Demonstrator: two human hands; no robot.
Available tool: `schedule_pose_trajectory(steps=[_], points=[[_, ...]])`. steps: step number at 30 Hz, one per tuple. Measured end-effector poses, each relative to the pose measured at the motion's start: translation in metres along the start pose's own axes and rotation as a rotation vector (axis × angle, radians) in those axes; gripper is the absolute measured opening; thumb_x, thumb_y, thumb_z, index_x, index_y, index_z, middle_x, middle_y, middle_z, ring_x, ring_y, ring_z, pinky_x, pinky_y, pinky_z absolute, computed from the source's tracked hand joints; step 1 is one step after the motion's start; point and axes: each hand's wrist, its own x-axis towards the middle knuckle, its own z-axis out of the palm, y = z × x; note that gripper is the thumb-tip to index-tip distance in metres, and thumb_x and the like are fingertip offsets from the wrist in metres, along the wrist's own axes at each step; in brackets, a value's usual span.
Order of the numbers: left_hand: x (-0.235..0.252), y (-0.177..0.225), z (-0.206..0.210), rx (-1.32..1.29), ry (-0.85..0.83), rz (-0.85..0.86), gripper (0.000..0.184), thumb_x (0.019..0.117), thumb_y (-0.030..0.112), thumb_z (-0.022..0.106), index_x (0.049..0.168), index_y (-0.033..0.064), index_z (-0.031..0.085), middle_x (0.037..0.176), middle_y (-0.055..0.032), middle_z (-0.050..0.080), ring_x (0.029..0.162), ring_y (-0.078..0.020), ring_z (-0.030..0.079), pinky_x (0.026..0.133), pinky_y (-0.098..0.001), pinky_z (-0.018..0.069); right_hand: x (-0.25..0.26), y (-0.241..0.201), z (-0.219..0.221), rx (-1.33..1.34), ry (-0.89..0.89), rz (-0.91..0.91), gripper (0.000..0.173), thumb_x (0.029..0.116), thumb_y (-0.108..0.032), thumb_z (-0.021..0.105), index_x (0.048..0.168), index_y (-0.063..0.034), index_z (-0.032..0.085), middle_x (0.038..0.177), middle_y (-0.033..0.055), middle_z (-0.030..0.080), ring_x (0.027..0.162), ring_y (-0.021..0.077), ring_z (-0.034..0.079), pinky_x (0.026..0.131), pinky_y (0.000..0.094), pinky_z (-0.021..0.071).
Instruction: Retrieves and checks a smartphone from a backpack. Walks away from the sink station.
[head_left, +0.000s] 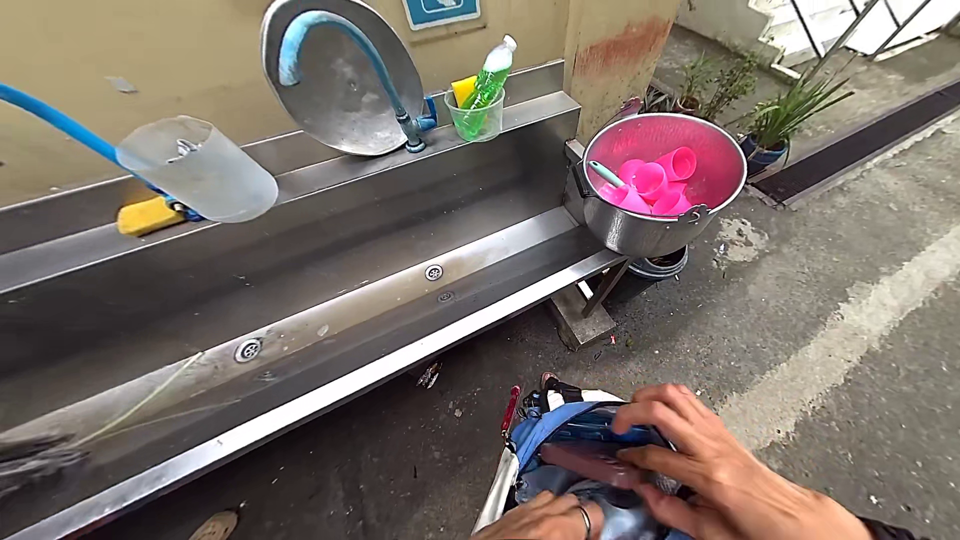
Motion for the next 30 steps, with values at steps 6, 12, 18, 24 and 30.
schedule_pose_trajectory(steps=[6,12,18,24,30], points=[[0.016,-0.03,-0.023,-0.12,0.954,-0.038,0.05,0.096,0.056,0.062,0.113,0.0097,0.057,0.106,-0.0017,0.062,0.095,-0.0064,0.063,0.081,-0.0249,0.0572,0.021,0.0,-0.023,0.579,0.373,0.351,0.015,0.0983,-0.033,0.069,0.103,-0.02,0.075,0.122,-0.0056,0.064,0.108,0.0026,0.064,0.09,0.0207,0.0588],[0.063,-0.026,-0.051,-1.05,1.145,0.064,0.046,0.112,0.034,0.034,0.115,0.0068,0.071,0.107,-0.0092,0.074,0.1,-0.0163,0.071,0.091,-0.0354,0.0596,0.082,-0.007,-0.007,1.03,0.466,0.656,0.013,0.0898,-0.021,0.075,0.084,-0.0104,0.077,0.11,0.0042,0.067,0.093,0.0089,0.067,0.079,0.0229,0.0596],[0.061,-0.04,-0.046,-1.185,1.434,-0.162,0.038,0.1107,0.023,0.043,0.103,0.0014,0.073,0.095,-0.0104,0.073,0.09,-0.0167,0.07,0.083,-0.033,0.0592,0.06,-0.02,0.015,1.67,0.162,0.806,0.041,0.1096,-0.029,0.041,0.146,-0.0105,0.049,0.128,0.0062,0.069,0.119,0.0172,0.067,0.102,0.0385,0.056],[0.066,-0.04,-0.037,-1.308,1.52,-0.207,0.037,0.1104,0.022,0.044,0.1,0.0004,0.072,0.093,-0.0099,0.073,0.09,-0.0162,0.071,0.084,-0.0324,0.0594,0.051,-0.024,0.015,1.9,0.067,0.845,0.049,0.1085,-0.032,0.026,0.156,-0.021,0.033,0.134,0.0099,0.065,0.124,0.0259,0.064,0.103,0.0465,0.0549],[0.061,-0.035,-0.038,-1.331,1.453,-0.157,0.042,0.1119,0.022,0.039,0.101,-0.0031,0.07,0.09,-0.0151,0.073,0.084,-0.0201,0.073,0.077,-0.0339,0.062,0.053,-0.023,0.022,1.933,0.041,0.697,0.052,0.1068,-0.037,0.038,0.155,-0.0206,0.028,0.135,0.0142,0.063,0.122,0.0334,0.065,0.101,0.0515,0.0559]])
